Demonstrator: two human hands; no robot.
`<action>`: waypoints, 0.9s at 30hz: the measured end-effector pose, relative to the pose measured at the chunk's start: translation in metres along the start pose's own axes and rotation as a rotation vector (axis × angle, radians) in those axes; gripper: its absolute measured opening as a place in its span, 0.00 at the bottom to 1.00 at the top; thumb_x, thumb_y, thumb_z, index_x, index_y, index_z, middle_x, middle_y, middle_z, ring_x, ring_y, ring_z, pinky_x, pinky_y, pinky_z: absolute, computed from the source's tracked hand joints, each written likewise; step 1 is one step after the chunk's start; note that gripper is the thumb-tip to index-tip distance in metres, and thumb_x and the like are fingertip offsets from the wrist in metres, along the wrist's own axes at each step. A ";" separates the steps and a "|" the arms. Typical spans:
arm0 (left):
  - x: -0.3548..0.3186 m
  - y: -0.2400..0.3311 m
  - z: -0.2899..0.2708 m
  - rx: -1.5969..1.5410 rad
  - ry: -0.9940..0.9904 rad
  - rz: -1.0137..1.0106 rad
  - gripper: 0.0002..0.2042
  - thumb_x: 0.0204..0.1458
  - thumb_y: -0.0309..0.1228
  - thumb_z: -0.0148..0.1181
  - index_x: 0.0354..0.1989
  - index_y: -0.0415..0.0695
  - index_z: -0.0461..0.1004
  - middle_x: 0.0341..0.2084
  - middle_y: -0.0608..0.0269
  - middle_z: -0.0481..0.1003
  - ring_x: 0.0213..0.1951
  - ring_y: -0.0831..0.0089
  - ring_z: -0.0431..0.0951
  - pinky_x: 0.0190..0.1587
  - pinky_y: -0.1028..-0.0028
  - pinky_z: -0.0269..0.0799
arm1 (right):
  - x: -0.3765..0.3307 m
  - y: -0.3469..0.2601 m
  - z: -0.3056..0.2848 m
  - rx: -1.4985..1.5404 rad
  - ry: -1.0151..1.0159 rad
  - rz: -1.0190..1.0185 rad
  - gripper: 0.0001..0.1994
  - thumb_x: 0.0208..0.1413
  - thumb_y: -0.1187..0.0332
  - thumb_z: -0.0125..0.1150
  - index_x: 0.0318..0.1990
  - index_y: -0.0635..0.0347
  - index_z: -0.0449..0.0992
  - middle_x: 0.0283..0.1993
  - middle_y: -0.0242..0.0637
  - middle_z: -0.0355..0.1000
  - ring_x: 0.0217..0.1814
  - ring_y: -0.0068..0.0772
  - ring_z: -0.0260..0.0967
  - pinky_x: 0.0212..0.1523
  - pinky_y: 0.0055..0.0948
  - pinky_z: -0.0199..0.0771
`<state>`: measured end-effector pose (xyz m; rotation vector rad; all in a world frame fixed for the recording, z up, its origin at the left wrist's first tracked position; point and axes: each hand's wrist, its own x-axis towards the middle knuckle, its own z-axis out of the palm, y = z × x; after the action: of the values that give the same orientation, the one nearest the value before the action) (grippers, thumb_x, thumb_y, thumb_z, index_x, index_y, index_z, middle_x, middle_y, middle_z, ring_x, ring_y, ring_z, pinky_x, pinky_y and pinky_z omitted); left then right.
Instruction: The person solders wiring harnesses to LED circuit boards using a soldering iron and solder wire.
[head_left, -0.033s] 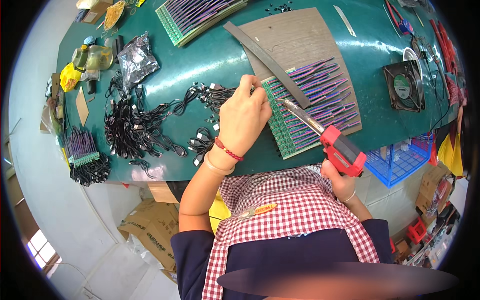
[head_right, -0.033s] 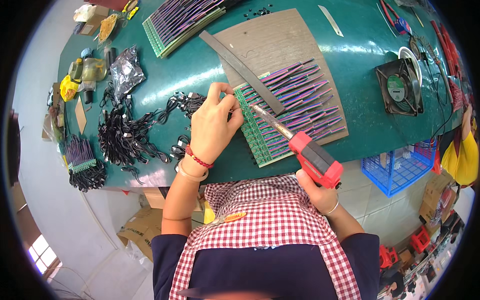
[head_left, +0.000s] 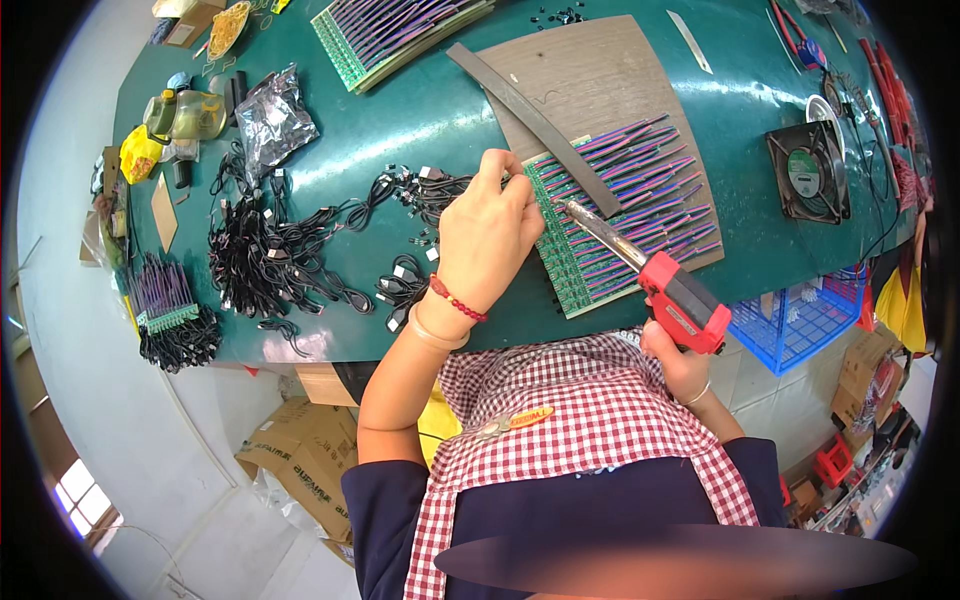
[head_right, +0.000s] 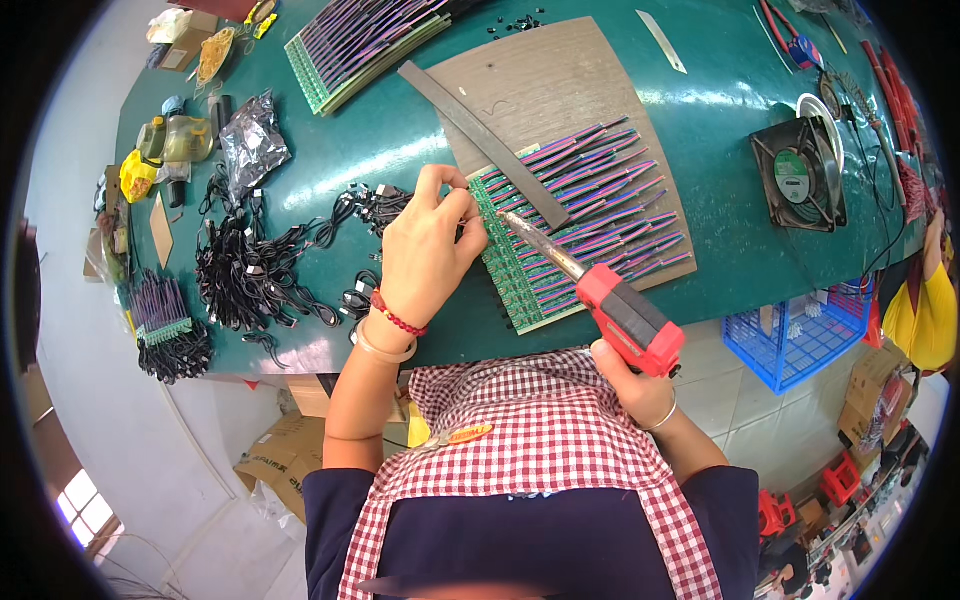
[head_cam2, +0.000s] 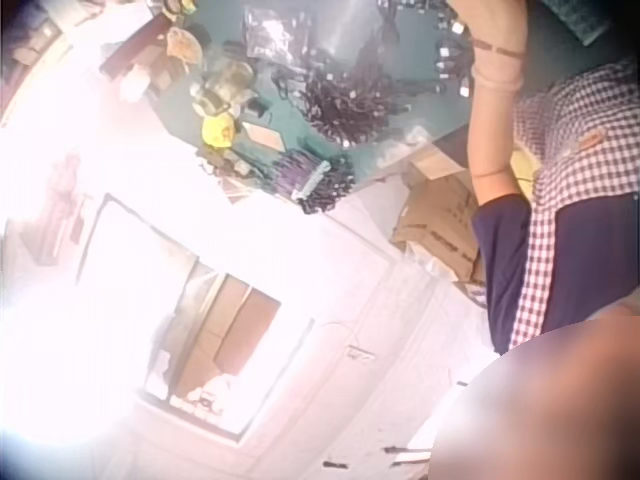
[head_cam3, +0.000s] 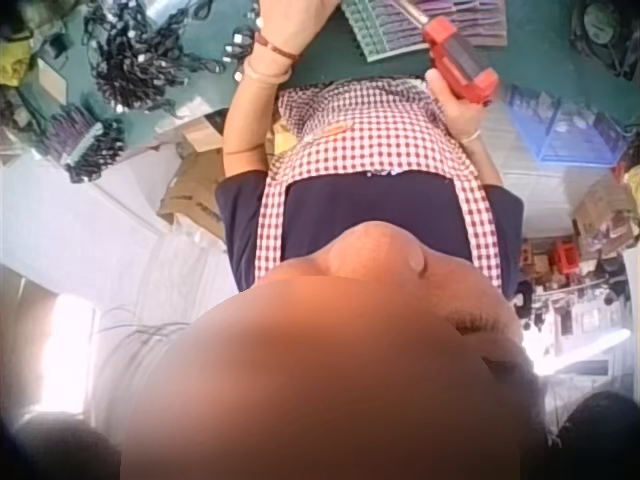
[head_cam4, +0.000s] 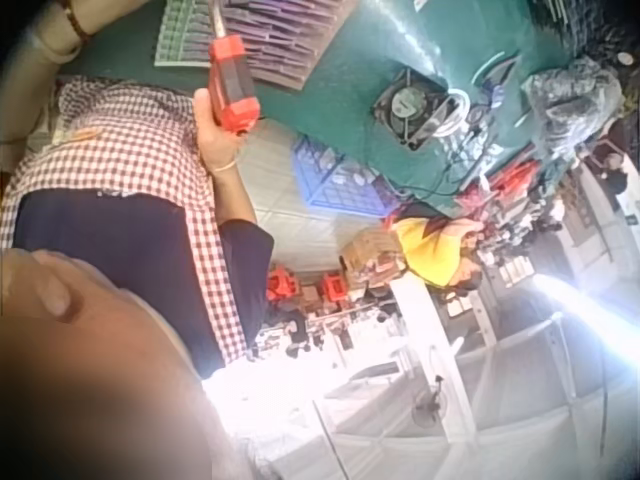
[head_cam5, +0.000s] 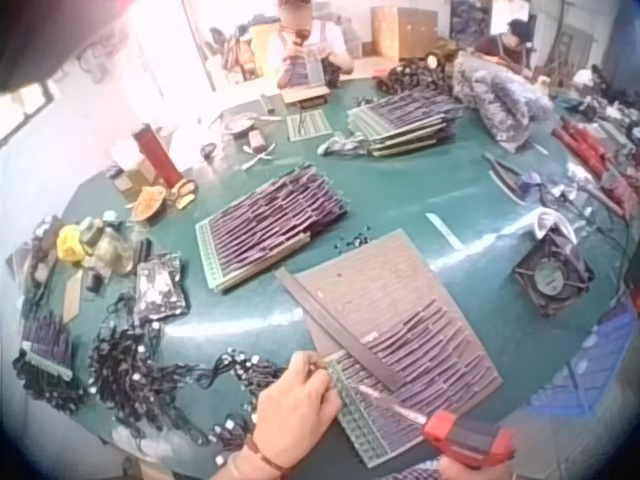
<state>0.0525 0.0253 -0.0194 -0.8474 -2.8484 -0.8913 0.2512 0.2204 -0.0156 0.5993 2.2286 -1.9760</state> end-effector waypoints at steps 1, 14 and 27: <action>0.000 0.000 0.001 0.010 0.005 0.011 0.04 0.42 0.23 0.58 0.23 0.42 0.69 0.38 0.63 0.69 0.23 0.64 0.74 0.23 0.68 0.70 | 0.000 0.002 0.000 0.002 0.000 -0.001 0.16 0.57 0.74 0.53 0.52 0.72 0.65 0.24 0.34 0.67 0.23 0.21 0.63 0.26 0.22 0.64; 0.002 0.000 0.010 0.090 0.109 0.139 0.04 0.42 0.23 0.60 0.24 0.43 0.70 0.25 0.63 0.67 0.22 0.67 0.73 0.23 0.70 0.70 | 0.012 -0.015 -0.001 0.202 0.107 -0.061 0.15 0.57 0.73 0.52 0.51 0.69 0.64 0.21 0.36 0.64 0.20 0.23 0.60 0.24 0.23 0.62; 0.000 0.004 0.012 0.190 0.129 0.140 0.06 0.43 0.24 0.59 0.23 0.41 0.68 0.25 0.61 0.65 0.23 0.66 0.71 0.23 0.70 0.68 | 0.012 -0.016 -0.001 0.243 0.106 -0.043 0.14 0.57 0.74 0.50 0.51 0.69 0.64 0.20 0.35 0.62 0.20 0.23 0.58 0.25 0.24 0.62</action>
<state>0.0565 0.0349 -0.0275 -0.9167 -2.6716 -0.6227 0.2344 0.2225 -0.0043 0.7029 2.0896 -2.3088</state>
